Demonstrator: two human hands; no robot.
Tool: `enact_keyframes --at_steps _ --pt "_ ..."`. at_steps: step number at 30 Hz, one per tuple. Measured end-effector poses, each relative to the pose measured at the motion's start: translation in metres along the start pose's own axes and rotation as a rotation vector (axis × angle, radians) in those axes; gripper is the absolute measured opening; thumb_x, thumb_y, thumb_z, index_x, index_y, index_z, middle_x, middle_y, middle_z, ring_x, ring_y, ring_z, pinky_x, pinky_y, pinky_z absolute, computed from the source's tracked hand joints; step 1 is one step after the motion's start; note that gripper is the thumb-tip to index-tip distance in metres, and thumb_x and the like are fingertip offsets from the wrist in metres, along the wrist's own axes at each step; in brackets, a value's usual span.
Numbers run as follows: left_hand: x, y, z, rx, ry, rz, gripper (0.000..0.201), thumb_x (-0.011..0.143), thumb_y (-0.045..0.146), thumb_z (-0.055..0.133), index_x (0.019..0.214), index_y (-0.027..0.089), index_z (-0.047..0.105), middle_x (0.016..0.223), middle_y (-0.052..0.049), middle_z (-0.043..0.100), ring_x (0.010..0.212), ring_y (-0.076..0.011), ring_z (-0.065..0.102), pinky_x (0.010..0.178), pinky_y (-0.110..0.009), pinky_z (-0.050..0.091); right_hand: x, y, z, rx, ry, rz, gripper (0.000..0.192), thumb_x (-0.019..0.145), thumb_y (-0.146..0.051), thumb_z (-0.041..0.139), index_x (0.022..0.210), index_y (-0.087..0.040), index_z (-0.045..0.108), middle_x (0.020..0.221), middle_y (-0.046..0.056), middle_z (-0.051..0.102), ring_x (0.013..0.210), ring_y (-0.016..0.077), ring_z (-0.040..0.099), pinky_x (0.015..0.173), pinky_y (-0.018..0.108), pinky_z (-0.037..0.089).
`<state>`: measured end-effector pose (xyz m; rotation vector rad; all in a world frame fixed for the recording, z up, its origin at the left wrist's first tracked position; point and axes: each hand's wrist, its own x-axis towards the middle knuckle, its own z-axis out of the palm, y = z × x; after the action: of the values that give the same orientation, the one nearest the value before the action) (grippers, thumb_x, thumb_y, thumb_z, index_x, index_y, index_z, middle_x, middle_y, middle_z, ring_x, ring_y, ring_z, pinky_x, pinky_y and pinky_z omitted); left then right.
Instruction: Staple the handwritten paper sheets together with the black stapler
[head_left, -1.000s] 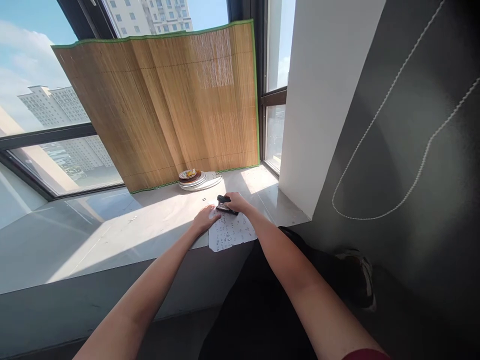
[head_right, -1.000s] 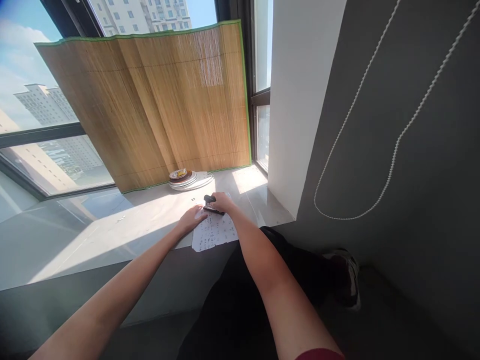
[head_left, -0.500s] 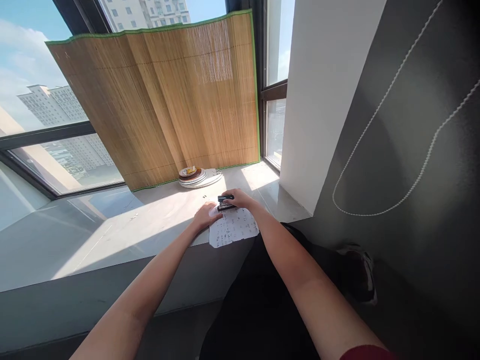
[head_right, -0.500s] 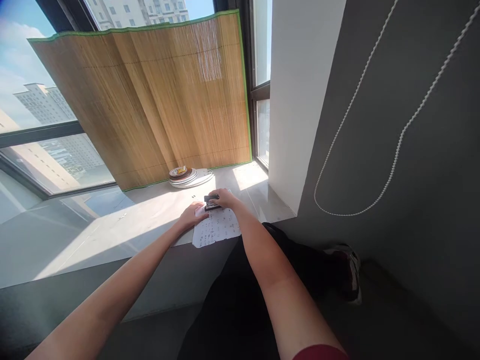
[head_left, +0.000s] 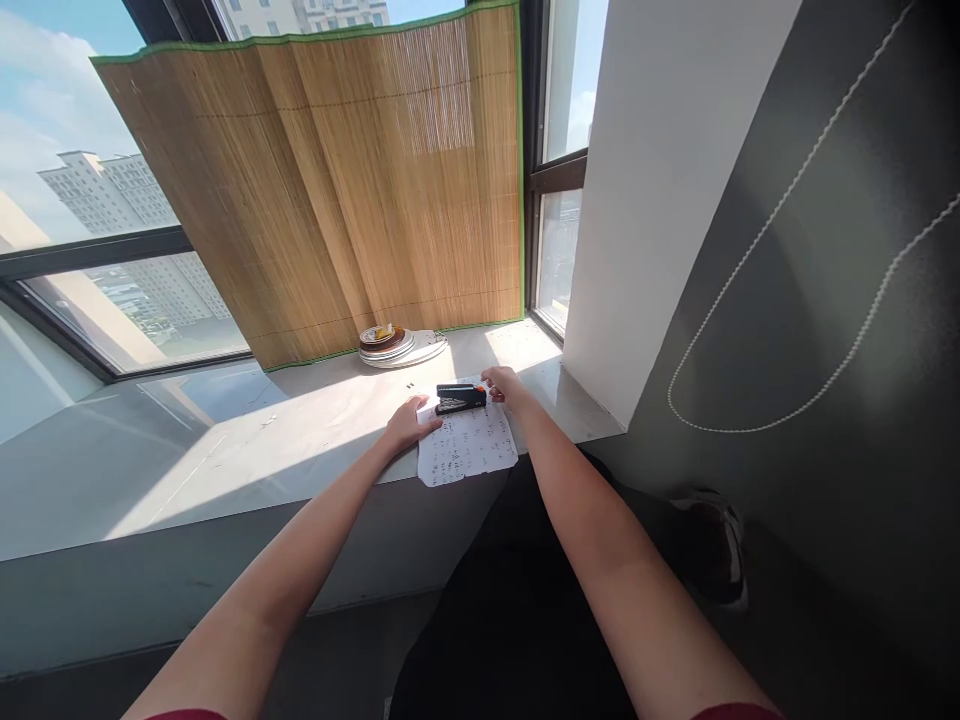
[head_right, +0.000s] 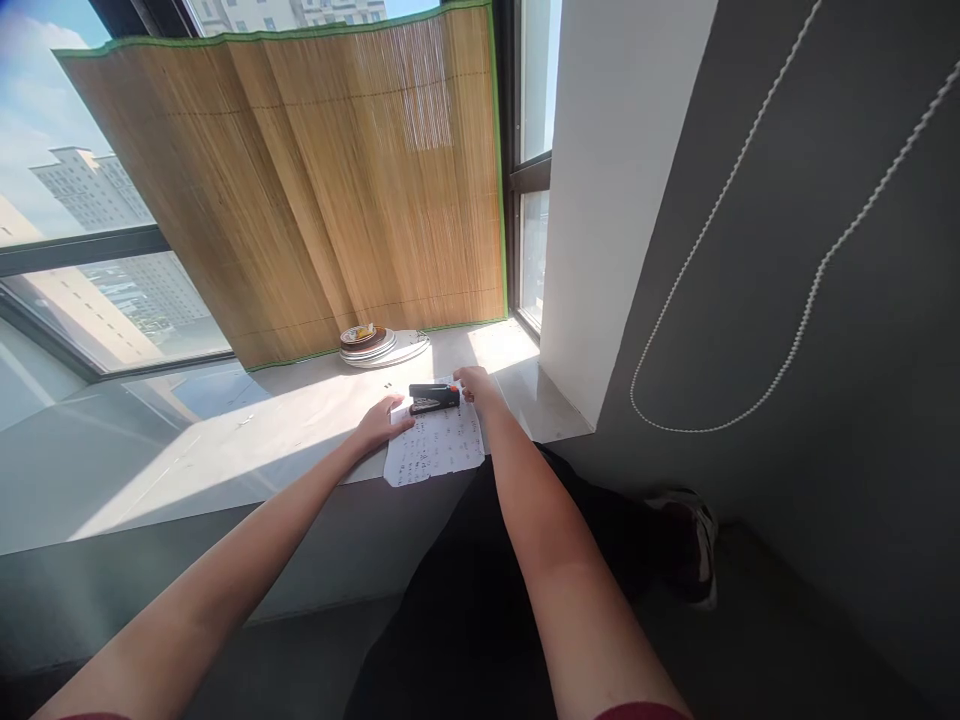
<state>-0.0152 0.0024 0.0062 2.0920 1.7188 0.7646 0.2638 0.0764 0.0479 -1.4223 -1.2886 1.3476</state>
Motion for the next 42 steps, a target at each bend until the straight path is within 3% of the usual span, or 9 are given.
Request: enact_keyframes --at_steps 3,7,17,22,29,32,35,38,42 --pt "0.000 -0.001 0.000 -0.015 0.003 -0.026 0.084 0.081 0.064 0.085 0.148 0.018 0.065 0.157 -0.020 0.067 0.149 -0.0429 0.061 0.121 -0.053 0.052 -0.005 -0.004 0.000 0.042 -0.072 0.102 0.011 0.084 -0.017 0.067 0.094 -0.018 0.068 0.081 0.003 0.060 0.053 0.0112 0.052 0.052 0.027 0.053" --pt "-0.001 0.000 -0.002 -0.011 -0.005 -0.043 0.085 0.081 0.063 0.085 0.148 0.017 0.064 0.158 -0.021 0.066 0.149 -0.0438 0.061 0.123 -0.054 0.050 -0.016 -0.007 -0.002 0.187 -0.236 0.228 0.022 0.090 -0.013 0.057 0.111 -0.016 0.065 0.103 0.011 0.068 0.081 0.0227 0.080 0.067 0.032 0.067" --pt "0.001 -0.008 0.002 -0.148 0.037 -0.042 0.098 0.076 0.060 0.094 0.155 0.014 0.058 0.164 -0.025 0.058 0.156 -0.0414 0.054 0.129 -0.051 0.046 -0.016 -0.010 0.006 0.144 -0.195 0.269 0.019 0.102 -0.032 0.069 0.112 -0.019 0.060 0.112 0.013 0.069 0.090 0.0261 0.082 0.068 0.032 0.069" --pt "0.002 -0.011 0.003 -0.208 0.063 -0.063 0.098 0.076 0.051 0.097 0.156 0.013 0.055 0.166 -0.026 0.056 0.159 -0.0414 0.052 0.130 -0.053 0.045 -0.015 -0.010 0.007 0.145 -0.159 0.266 0.016 0.096 -0.023 0.073 0.108 -0.017 0.063 0.106 0.010 0.069 0.085 0.0267 0.083 0.070 0.034 0.069" --pt "0.000 -0.011 0.001 -0.234 0.079 -0.056 0.094 0.076 0.048 0.098 0.154 0.014 0.057 0.164 -0.027 0.058 0.157 -0.0419 0.053 0.129 -0.055 0.045 -0.010 -0.008 -0.003 -0.023 0.053 0.012 0.013 0.096 -0.027 0.070 0.106 -0.019 0.074 0.119 0.014 0.077 0.093 0.0251 0.076 0.076 0.034 0.063" --pt "0.000 -0.011 0.002 -0.247 0.080 -0.068 0.092 0.079 0.051 0.097 0.153 0.014 0.057 0.164 -0.027 0.058 0.157 -0.0419 0.054 0.128 -0.055 0.046 -0.012 -0.007 0.002 -0.177 -0.082 -0.299 0.022 0.096 -0.037 0.076 0.113 -0.022 0.078 0.127 0.010 0.079 0.112 0.0250 0.073 0.090 0.031 0.059" --pt "-0.001 -0.011 0.002 -0.275 0.080 -0.093 0.091 0.079 0.052 0.096 0.153 0.014 0.057 0.163 -0.027 0.058 0.157 -0.0419 0.053 0.127 -0.055 0.047 -0.015 -0.004 0.014 -0.488 -0.278 -0.491 0.026 0.085 -0.032 0.089 0.107 -0.020 0.081 0.114 0.009 0.081 0.108 0.0264 0.073 0.088 0.030 0.055" --pt "-0.002 -0.009 0.002 -0.307 0.101 -0.102 0.091 0.076 0.050 0.099 0.151 0.015 0.059 0.162 -0.028 0.060 0.156 -0.0431 0.054 0.129 -0.056 0.043 -0.014 -0.002 0.023 -0.651 -0.260 -0.495 0.020 0.081 -0.018 0.089 0.100 -0.017 0.083 0.098 0.008 0.080 0.094 0.0254 0.073 0.075 0.028 0.051" --pt "-0.007 -0.002 -0.003 -0.396 0.193 -0.097 0.079 0.076 0.036 0.100 0.144 0.017 0.066 0.164 -0.026 0.058 0.158 -0.0457 0.050 0.132 -0.058 0.039 -0.011 0.000 0.025 -0.583 -0.160 -0.563 0.018 0.085 -0.013 0.085 0.102 -0.018 0.085 0.096 0.007 0.080 0.097 0.0256 0.072 0.073 0.028 0.049"
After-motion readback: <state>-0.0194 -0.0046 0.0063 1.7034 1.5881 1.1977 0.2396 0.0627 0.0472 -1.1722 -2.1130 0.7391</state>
